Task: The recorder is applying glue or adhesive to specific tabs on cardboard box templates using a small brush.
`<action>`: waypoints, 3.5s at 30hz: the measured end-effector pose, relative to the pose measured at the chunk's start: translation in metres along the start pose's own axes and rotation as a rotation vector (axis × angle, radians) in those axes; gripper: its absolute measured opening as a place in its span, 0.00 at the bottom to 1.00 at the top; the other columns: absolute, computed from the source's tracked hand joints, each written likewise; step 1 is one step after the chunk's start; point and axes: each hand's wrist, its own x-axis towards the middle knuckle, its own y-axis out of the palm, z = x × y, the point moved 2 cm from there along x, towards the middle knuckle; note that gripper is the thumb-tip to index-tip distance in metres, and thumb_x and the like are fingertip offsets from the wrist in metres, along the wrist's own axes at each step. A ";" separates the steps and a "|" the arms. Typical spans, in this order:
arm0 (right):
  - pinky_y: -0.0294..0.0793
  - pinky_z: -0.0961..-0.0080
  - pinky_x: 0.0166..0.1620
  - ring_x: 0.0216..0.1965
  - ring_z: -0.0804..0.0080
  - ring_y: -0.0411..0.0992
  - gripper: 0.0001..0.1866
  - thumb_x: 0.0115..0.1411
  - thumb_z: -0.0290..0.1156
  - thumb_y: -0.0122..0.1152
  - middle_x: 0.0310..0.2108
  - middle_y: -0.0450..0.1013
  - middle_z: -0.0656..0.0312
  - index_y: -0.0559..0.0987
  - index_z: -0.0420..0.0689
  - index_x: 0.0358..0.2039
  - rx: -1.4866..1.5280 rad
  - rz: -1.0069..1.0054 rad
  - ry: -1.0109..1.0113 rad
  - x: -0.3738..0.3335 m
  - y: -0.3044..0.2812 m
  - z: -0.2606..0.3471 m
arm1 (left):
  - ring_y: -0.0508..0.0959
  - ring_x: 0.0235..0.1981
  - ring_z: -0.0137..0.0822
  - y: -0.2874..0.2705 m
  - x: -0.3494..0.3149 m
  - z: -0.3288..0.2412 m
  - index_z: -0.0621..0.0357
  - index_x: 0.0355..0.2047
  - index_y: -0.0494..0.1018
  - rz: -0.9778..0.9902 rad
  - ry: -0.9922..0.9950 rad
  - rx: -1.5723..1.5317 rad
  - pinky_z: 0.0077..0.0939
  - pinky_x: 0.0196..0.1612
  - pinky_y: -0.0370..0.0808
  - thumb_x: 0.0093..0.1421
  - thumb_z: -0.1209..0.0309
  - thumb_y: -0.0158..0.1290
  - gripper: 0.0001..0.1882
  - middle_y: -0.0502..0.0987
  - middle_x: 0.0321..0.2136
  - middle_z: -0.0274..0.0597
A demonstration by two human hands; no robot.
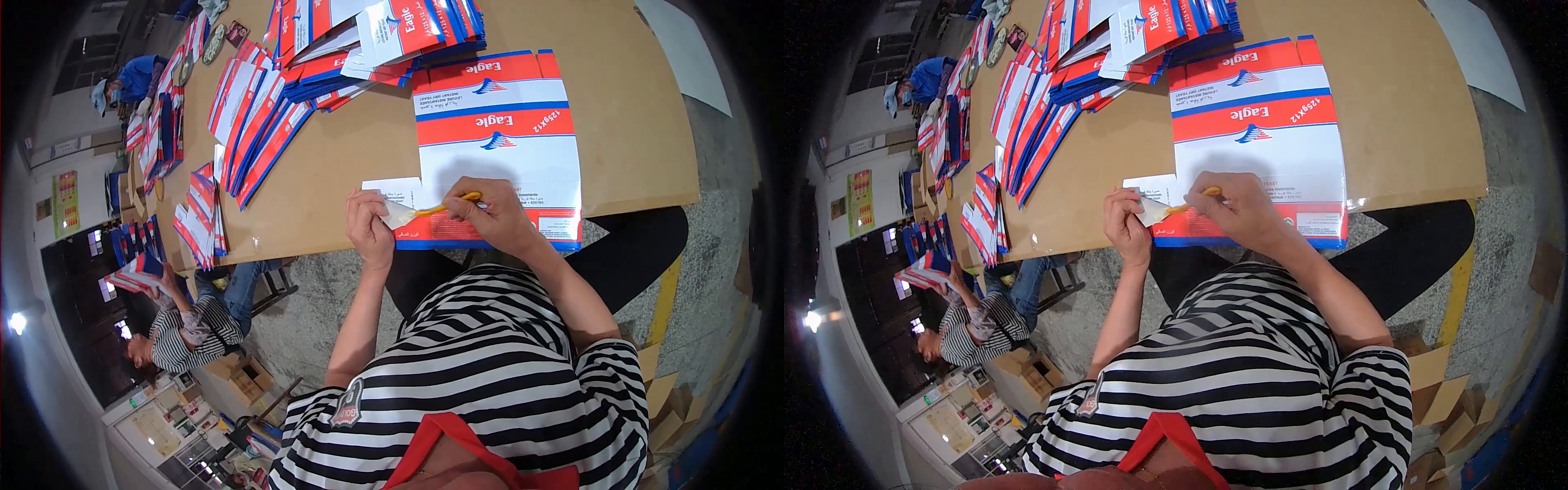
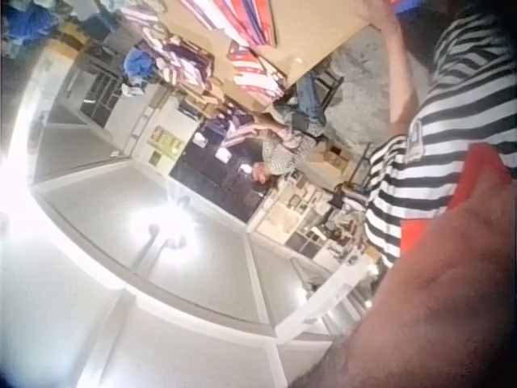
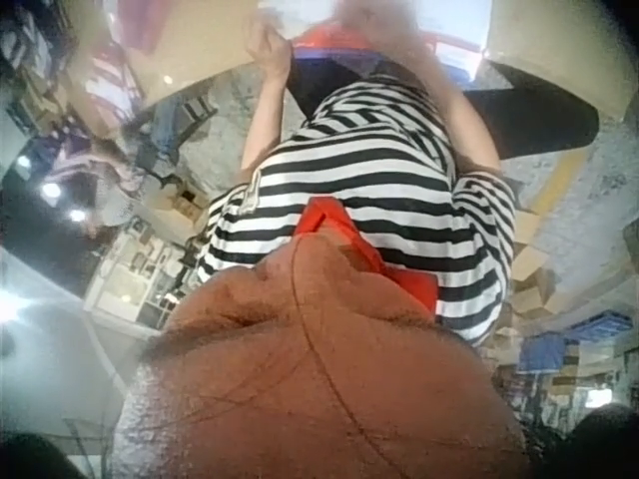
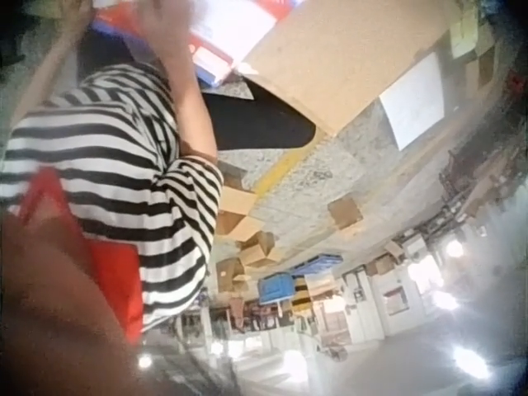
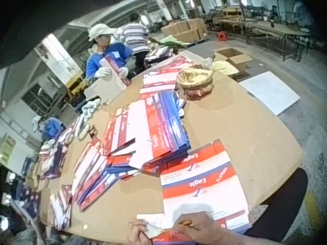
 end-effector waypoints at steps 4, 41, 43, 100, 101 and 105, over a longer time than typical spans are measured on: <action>0.70 0.81 0.31 0.24 0.77 0.72 0.11 0.62 0.30 0.55 0.22 0.74 0.60 0.77 0.34 0.29 0.017 0.012 0.024 0.000 -0.004 0.008 | 0.75 0.36 0.43 0.002 0.002 -0.003 0.60 0.19 0.65 -0.008 0.009 -0.017 0.46 0.55 0.64 0.50 0.85 0.42 0.07 0.73 0.26 0.43; 0.61 0.57 0.57 0.61 0.50 0.56 0.34 0.62 0.49 0.55 0.60 0.53 0.43 0.57 0.42 0.60 0.782 -0.039 0.610 0.203 0.155 -0.022 | 0.52 0.63 0.59 -0.076 -0.020 -0.006 0.48 0.60 0.59 0.762 0.315 0.411 0.49 0.62 0.54 0.37 0.61 0.66 0.48 0.52 0.62 0.60; 0.61 0.54 0.57 0.63 0.42 0.50 0.38 0.60 0.50 0.56 0.63 0.48 0.41 0.52 0.44 0.62 0.840 -0.126 0.695 0.235 0.180 -0.044 | 0.55 0.61 0.62 -0.080 -0.033 0.011 0.50 0.59 0.59 0.686 0.395 0.439 0.48 0.61 0.58 0.38 0.62 0.64 0.45 0.52 0.61 0.62; 0.61 0.55 0.61 0.64 0.57 0.55 0.18 0.67 0.47 0.42 0.58 0.62 0.49 0.76 0.50 0.32 1.097 -0.161 0.230 0.009 -0.020 -0.060 | 0.61 0.58 0.49 -0.013 -0.025 0.011 0.55 0.53 0.66 0.299 0.017 0.477 0.54 0.59 0.52 0.49 0.76 0.50 0.27 0.67 0.52 0.46; 0.56 0.54 0.64 0.64 0.57 0.53 0.17 0.67 0.47 0.43 0.59 0.61 0.48 0.76 0.50 0.35 1.146 -0.219 0.232 0.013 -0.021 -0.063 | 0.61 0.58 0.49 -0.010 -0.020 0.017 0.55 0.53 0.66 0.332 0.017 0.461 0.54 0.59 0.52 0.49 0.76 0.50 0.27 0.67 0.52 0.46; 0.53 0.56 0.64 0.62 0.56 0.56 0.18 0.66 0.47 0.44 0.57 0.61 0.49 0.75 0.46 0.34 1.054 -0.193 0.243 0.018 -0.009 -0.054 | 0.67 0.52 0.48 -0.006 -0.021 0.025 0.56 0.46 0.71 0.192 0.025 0.412 0.50 0.56 0.57 0.44 0.81 0.51 0.24 0.69 0.46 0.46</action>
